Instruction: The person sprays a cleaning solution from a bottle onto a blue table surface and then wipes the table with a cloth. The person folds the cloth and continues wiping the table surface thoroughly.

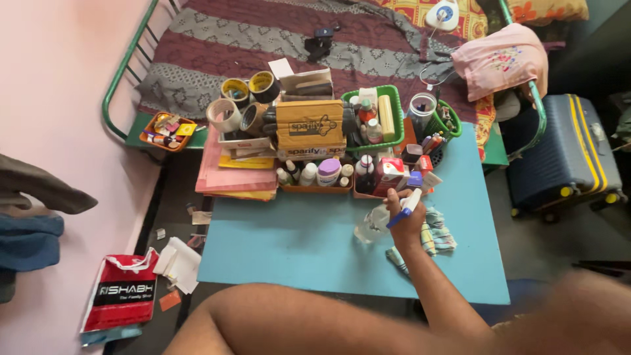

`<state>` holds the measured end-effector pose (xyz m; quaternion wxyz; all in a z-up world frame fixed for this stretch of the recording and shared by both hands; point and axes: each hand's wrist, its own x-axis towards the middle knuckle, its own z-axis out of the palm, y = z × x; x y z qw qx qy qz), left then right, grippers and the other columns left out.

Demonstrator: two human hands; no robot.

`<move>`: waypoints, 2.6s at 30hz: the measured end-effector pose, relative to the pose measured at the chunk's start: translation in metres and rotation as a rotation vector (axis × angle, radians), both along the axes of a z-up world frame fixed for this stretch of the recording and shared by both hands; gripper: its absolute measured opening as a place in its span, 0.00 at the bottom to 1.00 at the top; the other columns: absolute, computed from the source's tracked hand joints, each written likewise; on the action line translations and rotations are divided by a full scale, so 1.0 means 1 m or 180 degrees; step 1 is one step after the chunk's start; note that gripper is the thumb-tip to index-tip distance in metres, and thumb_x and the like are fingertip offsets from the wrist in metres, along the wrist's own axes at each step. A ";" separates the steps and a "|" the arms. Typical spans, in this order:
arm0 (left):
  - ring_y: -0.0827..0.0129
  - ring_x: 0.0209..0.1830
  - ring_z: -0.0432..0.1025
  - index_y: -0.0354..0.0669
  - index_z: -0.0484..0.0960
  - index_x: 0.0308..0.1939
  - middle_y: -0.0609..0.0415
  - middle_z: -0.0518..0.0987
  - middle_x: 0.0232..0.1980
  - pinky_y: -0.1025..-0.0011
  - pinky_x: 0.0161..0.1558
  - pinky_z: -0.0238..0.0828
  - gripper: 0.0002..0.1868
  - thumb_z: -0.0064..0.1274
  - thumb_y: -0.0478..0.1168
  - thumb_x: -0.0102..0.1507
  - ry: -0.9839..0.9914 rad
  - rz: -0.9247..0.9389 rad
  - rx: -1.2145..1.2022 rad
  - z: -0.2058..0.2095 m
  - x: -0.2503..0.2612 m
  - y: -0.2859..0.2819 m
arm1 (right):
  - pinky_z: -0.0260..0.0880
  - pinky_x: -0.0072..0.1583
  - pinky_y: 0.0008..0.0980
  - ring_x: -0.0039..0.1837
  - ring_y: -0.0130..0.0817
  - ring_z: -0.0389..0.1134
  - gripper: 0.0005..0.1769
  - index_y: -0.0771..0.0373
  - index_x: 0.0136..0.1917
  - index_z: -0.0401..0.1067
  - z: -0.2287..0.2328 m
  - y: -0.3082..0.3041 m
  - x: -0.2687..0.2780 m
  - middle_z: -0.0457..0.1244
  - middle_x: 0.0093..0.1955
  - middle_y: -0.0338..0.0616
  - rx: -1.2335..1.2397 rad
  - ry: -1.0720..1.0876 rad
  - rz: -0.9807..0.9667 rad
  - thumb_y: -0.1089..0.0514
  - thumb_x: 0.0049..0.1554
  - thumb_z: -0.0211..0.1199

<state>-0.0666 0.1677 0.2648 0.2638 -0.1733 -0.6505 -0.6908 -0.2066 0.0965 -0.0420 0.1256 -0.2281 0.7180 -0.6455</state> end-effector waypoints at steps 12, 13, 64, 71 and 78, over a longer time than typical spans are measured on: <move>0.60 0.47 0.75 0.44 0.81 0.54 0.53 0.81 0.49 0.63 0.50 0.72 0.20 0.63 0.46 0.61 -0.1363 0.3193 -0.0793 -0.210 0.019 -0.161 | 0.69 0.57 0.29 0.55 0.29 0.65 0.34 0.64 0.70 0.60 0.013 -0.004 0.029 0.61 0.53 0.40 -0.0383 0.0804 0.0997 0.63 0.53 0.70; 0.62 0.46 0.77 0.45 0.83 0.53 0.54 0.82 0.50 0.65 0.49 0.74 0.18 0.61 0.45 0.62 -0.1476 0.3069 -0.0653 -0.216 0.022 -0.165 | 0.69 0.57 0.30 0.54 0.29 0.65 0.35 0.64 0.71 0.61 0.022 -0.004 0.029 0.61 0.52 0.40 -0.0260 0.0853 0.1041 0.63 0.52 0.70; 0.62 0.28 0.65 0.35 0.73 0.35 0.47 0.75 0.31 0.64 0.29 0.60 0.29 0.45 0.57 0.80 -0.2196 0.2391 0.2507 -0.352 0.209 -0.318 | 0.59 0.43 0.32 0.37 0.27 0.59 0.32 0.63 0.30 0.72 0.090 -0.077 0.212 0.59 0.28 0.39 0.0928 0.1006 0.1862 0.40 0.68 0.51; 0.41 0.43 0.73 0.45 0.81 0.43 0.39 0.81 0.41 0.46 0.44 0.69 0.15 0.46 0.50 0.71 -0.3572 0.3955 -0.0499 -0.494 0.292 -0.350 | 0.62 0.39 0.33 0.33 0.28 0.61 0.26 0.63 0.33 0.75 0.083 -0.056 0.232 0.63 0.27 0.38 0.1850 0.0190 0.1341 0.40 0.60 0.57; 0.49 0.63 0.66 0.54 0.73 0.61 0.51 0.71 0.64 0.55 0.63 0.64 0.25 0.58 0.47 0.60 -0.3804 0.3378 -0.1093 -0.472 0.317 -0.315 | 0.57 0.37 0.34 0.32 0.29 0.57 0.30 0.65 0.31 0.72 0.056 -0.025 0.241 0.59 0.26 0.39 0.2152 -0.0224 0.0893 0.39 0.62 0.56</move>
